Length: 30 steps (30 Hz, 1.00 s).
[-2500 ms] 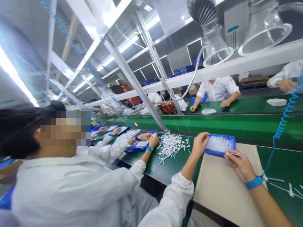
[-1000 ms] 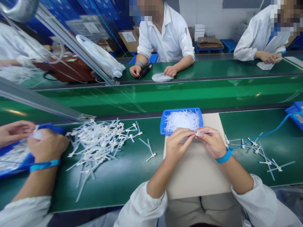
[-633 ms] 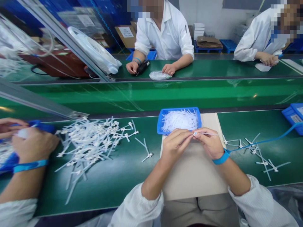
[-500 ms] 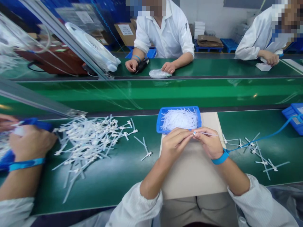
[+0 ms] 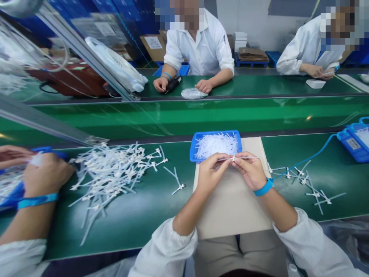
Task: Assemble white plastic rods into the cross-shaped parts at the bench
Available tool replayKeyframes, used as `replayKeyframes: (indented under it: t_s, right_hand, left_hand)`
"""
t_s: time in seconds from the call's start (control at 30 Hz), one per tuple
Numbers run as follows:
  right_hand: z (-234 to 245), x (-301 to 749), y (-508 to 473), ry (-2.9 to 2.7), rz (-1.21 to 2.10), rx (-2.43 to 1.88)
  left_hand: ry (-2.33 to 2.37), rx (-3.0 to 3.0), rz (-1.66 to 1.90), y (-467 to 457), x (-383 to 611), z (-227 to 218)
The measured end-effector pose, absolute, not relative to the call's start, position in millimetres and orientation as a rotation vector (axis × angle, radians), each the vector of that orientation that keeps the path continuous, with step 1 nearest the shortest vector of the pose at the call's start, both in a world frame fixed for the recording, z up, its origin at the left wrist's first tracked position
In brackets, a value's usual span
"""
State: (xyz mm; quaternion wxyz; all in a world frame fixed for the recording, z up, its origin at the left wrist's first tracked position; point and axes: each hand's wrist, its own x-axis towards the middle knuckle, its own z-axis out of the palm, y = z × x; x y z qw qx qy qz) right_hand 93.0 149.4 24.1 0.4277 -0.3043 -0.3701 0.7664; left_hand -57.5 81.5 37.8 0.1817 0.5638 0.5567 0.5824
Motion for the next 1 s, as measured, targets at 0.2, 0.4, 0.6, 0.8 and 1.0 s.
replayKeyframes:
  t_s: [0.2, 0.4, 0.6, 0.8, 1.0]
  right_hand:
    - [25, 93, 149, -0.962, 1.881, -0.762]
    - [21, 91, 143, -1.03, 1.83, -0.698]
    - [18, 94, 147, -1.104, 1.837, -0.695]
    - [26, 96, 153, -1.058, 1.88, -0.656]
    - [22, 93, 154, -1.036, 1.901, -0.645]
  left_hand:
    - [1.586, 1.516, 1.595, 78, -56, 39]
    - [1.529, 1.5, 1.728, 75, -52, 39]
    - [1.462, 1.474, 1.74, 77, -55, 37]
    - [1.47, 1.345, 1.704, 80, -53, 36]
    - [1.56, 1.274, 1.652, 82, -54, 35]
